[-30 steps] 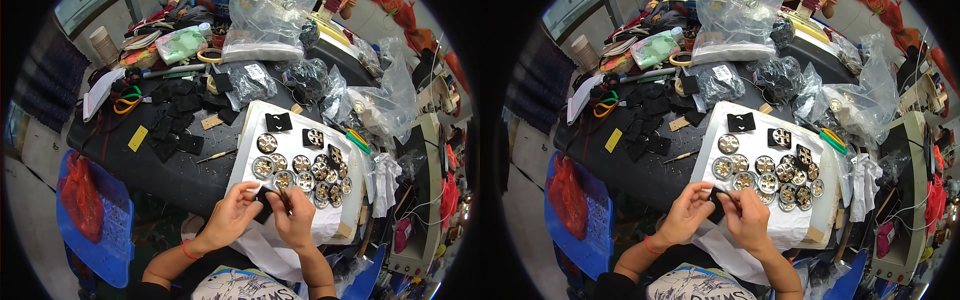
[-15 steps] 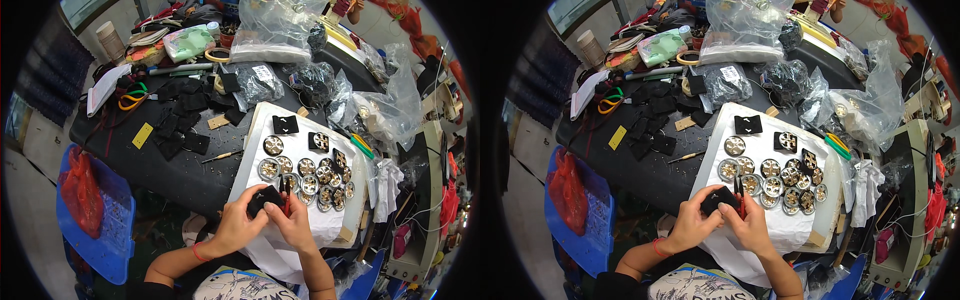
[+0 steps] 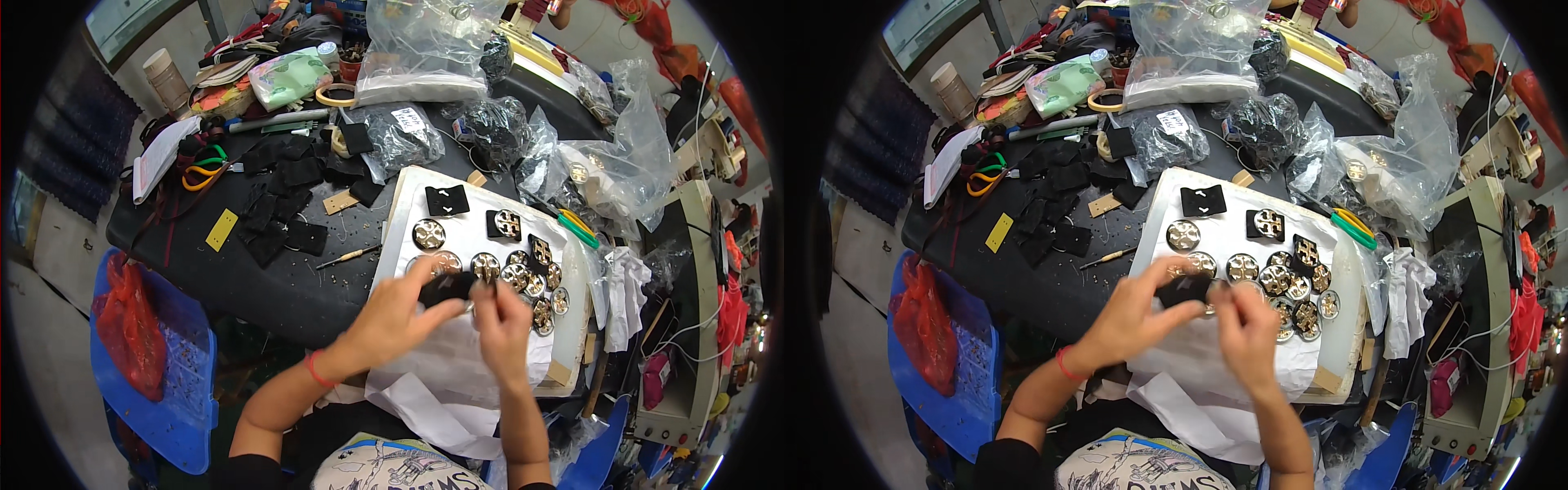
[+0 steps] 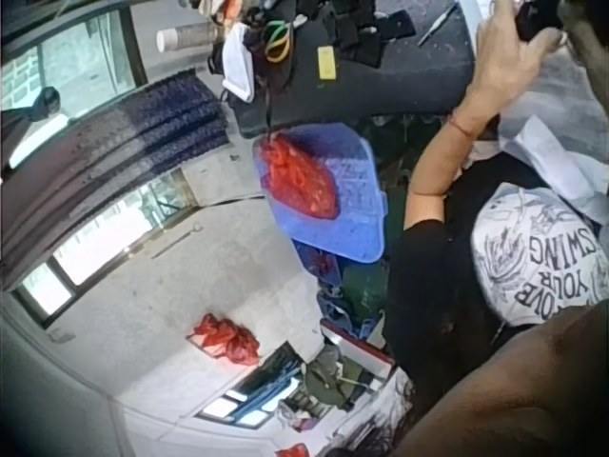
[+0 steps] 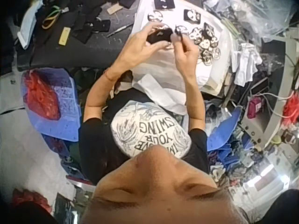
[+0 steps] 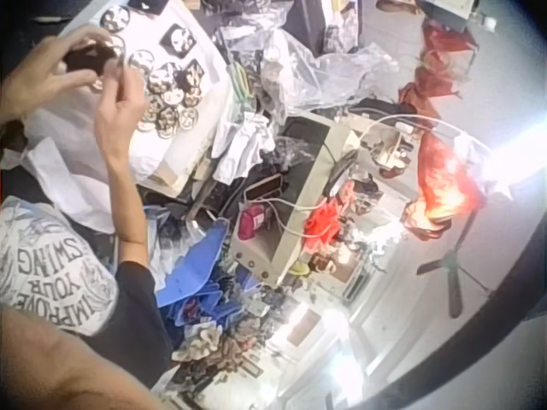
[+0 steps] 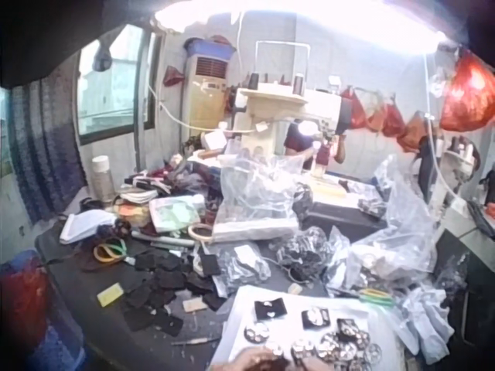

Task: The person assembles small decorative items by attaching round metallic pieces to black fabric squares. They pick up a fabric square, place a metallic piece on it, and use a tool to secure the attachment. The process is repeated for multiple units, with the finished items placed on a white tray.

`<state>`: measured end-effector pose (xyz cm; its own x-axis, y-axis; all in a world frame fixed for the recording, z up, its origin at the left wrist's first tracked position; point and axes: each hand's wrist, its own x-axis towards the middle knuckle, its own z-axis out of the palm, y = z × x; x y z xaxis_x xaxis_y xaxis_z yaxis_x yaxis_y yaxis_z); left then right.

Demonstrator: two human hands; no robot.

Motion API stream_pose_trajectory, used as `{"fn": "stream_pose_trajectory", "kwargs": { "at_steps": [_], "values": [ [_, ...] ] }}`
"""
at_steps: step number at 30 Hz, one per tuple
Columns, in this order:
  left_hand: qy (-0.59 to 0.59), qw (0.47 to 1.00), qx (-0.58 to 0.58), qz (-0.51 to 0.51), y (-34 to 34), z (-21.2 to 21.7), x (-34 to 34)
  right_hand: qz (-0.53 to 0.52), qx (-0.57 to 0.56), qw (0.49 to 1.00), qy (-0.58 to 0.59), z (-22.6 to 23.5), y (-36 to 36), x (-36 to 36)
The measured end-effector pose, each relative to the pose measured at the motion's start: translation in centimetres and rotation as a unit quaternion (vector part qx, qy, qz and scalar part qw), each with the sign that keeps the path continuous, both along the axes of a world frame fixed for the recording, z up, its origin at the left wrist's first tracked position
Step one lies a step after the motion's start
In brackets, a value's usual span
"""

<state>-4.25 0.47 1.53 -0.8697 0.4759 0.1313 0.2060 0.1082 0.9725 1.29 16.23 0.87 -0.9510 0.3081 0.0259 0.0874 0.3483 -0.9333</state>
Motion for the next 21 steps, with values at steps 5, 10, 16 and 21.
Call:
{"fn": "stream_pose_trajectory", "kwargs": {
  "at_steps": [5,10,16,21],
  "values": [
    [0.201,0.955,-0.212,0.058,-0.5,-0.3,-3.0,-0.057,0.274,0.954,0.106,0.1,4.7,-7.0],
    [0.263,0.941,-0.194,0.088,-0.5,-2.5,-0.8,-0.041,0.272,0.956,0.103,-0.1,2.8,-5.0],
    [-0.183,0.948,0.237,0.106,-0.1,-2.2,1.1,0.099,0.041,0.992,0.065,0.5,-2.2,-1.2],
    [-0.177,0.984,0.022,-0.006,-1.2,-0.1,2.7,0.156,0.039,0.986,0.045,0.9,-0.3,-0.6]
  ]
}}
